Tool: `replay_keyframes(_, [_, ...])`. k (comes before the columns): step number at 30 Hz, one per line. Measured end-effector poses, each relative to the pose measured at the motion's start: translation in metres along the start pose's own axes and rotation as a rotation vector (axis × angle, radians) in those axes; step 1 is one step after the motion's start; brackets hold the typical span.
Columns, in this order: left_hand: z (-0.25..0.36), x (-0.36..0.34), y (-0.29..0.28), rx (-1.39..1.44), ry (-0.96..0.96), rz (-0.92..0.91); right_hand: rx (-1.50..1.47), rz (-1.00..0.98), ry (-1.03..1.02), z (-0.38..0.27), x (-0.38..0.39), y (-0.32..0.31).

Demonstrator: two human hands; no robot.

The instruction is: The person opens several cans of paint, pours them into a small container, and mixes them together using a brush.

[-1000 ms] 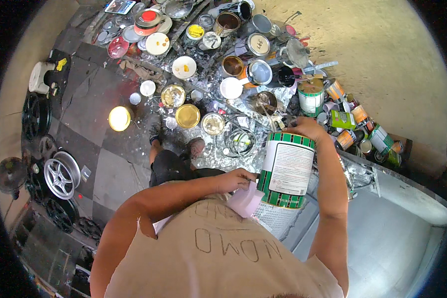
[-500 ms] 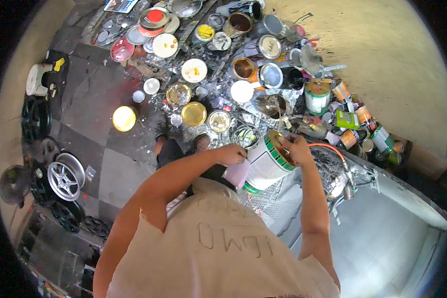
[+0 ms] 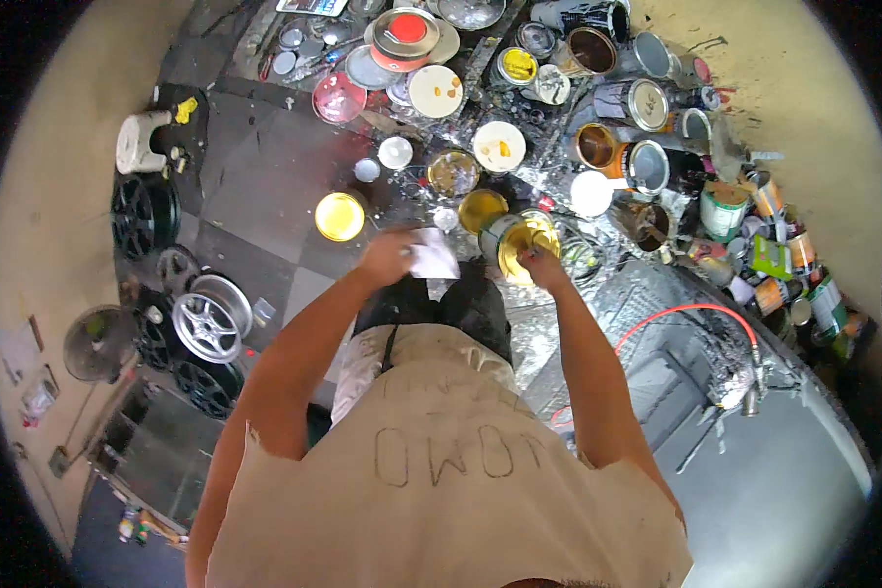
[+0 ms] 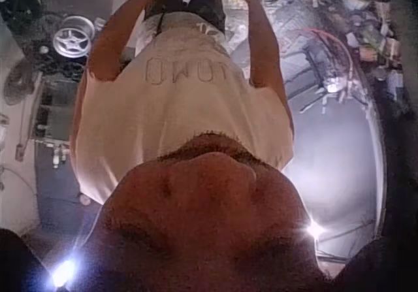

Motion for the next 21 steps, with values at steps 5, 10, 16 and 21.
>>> replay_keyframes(5, [-0.117, 0.125, -0.082, -0.279, -0.446, 0.033, 0.224, -0.177, -0.051, -0.03, -0.096, 0.057])
replay_keyframes(10, [-0.177, 0.233, -0.108, -0.367, -0.738, 0.066, 0.236, -0.175, 0.032, -0.063, -0.135, 0.097])
replay_keyframes(16, [-0.182, 0.247, -0.053, 0.197, -0.811, 0.082, 0.093, -0.01, -0.089, -0.065, -0.098, 0.095])
replay_keyframes(21, [-0.085, 0.173, -0.049, -0.066, -0.509, 0.131, -0.426, 0.678, 0.303, 0.054, 0.014, -0.024])
Point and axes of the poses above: each hand's wrist, its own x-axis away from the middle knuckle, its own y-axis out of the palm, z = x × y, the point moved 6 cm from there along -x, towards the middle knuckle, and after that the axes turned 13 degrees about -x, right-handed, at the moved point
